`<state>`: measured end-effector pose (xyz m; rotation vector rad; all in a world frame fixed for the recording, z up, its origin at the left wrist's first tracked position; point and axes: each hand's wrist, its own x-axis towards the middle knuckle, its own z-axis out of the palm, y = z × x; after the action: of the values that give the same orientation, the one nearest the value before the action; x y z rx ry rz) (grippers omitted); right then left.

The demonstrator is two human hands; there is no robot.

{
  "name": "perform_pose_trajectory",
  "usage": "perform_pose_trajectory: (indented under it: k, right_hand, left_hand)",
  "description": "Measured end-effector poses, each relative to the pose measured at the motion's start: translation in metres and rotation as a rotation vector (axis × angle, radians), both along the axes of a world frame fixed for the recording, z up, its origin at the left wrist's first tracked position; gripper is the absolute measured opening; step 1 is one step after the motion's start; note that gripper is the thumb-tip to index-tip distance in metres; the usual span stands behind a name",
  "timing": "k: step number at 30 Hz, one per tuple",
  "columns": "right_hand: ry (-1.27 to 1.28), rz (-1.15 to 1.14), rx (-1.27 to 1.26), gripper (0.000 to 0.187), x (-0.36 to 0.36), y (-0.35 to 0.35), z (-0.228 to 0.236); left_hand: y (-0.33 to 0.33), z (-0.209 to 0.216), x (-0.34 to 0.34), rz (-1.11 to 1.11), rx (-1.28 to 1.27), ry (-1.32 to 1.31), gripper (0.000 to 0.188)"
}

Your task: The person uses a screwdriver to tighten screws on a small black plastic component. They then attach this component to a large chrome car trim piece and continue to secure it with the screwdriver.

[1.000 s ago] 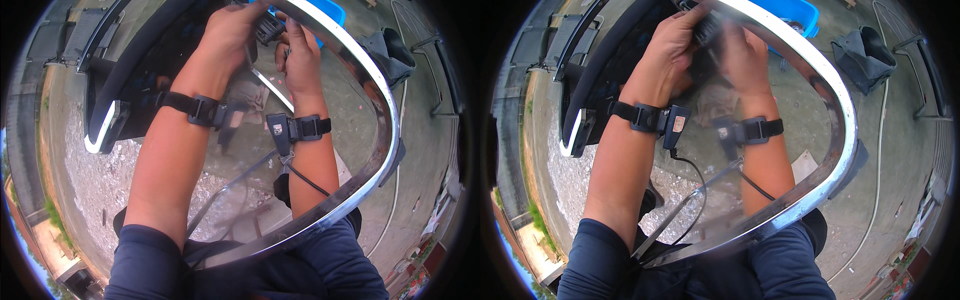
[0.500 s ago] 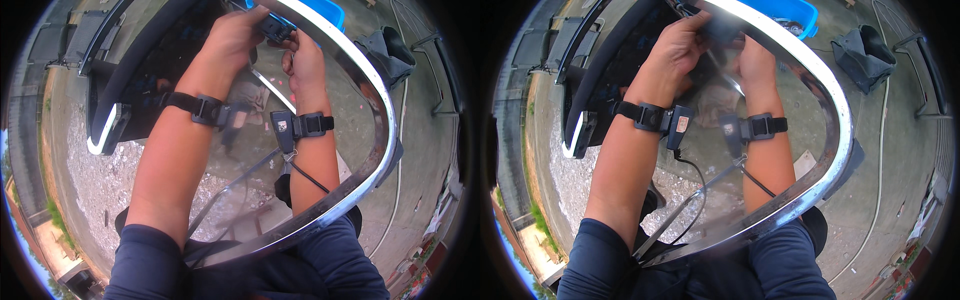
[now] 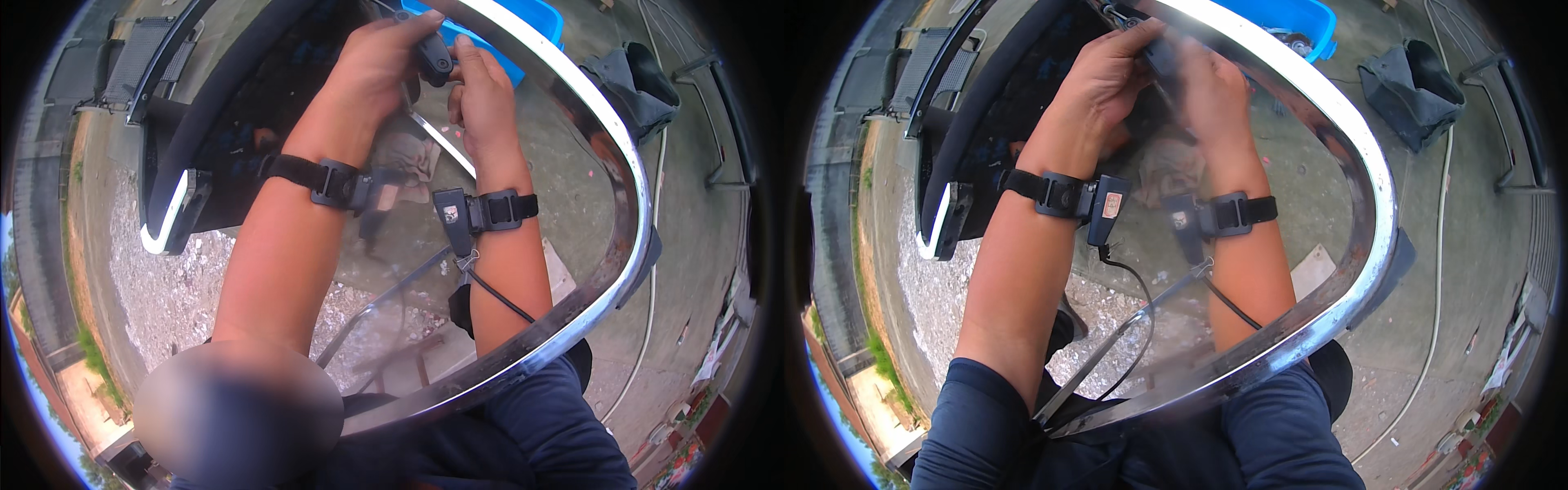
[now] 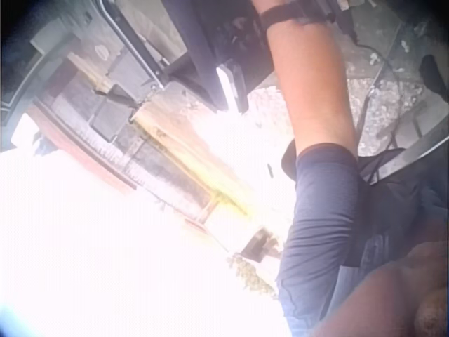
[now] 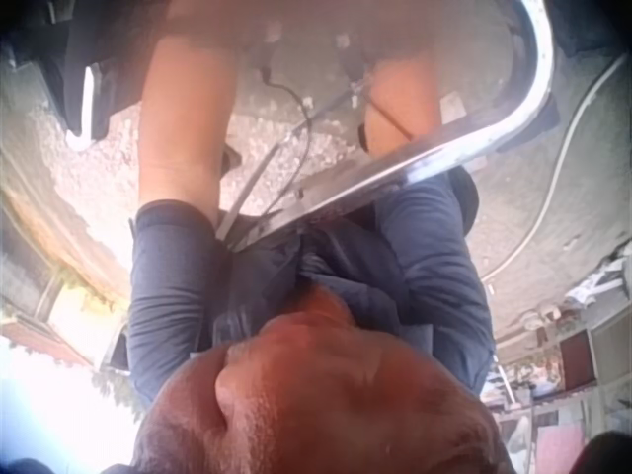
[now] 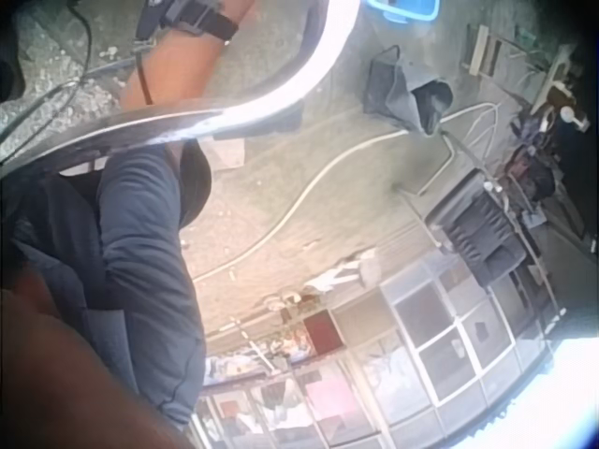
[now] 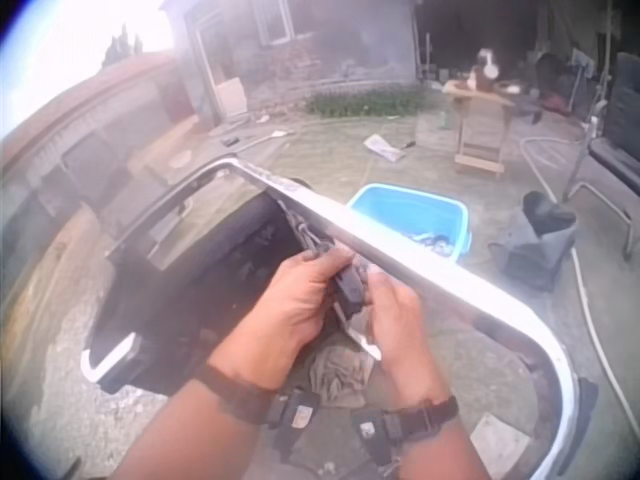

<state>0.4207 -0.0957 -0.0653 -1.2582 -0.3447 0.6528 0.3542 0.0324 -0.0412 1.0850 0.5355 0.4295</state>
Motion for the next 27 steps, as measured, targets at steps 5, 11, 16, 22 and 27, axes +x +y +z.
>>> perform_pose_trajectory:
  k: [5, 11, 16, 22, 27]
  right_hand:
    - [-1.021, -0.140, -0.058, 0.048, 0.012, 0.002, -0.012]
    - [0.104, 0.118, 0.347, 0.041, -0.006, 0.009, 0.010]
    - [0.828, 0.323, 0.656, 0.036, 0.009, 0.008, 0.013]
    - [-0.479, -0.154, -0.006, 0.032, 0.028, -0.003, -0.030]
    - [0.053, -0.086, 0.097, 0.024, 0.000, 0.006, -0.001]
  left_hand:
    - [-0.009, 0.010, 0.007, 0.089, 0.044, 0.083, 0.025]
    - [0.000, 0.013, -0.004, -0.049, -0.222, -0.098, 0.023]
    - [0.002, 0.004, -0.007, -0.180, -0.300, -0.315, 0.023]
    - [-0.015, 0.008, 0.008, 0.081, -0.049, -0.054, 0.023]
    - [-0.005, 0.007, 0.007, 0.065, 0.171, 0.218, 0.019]
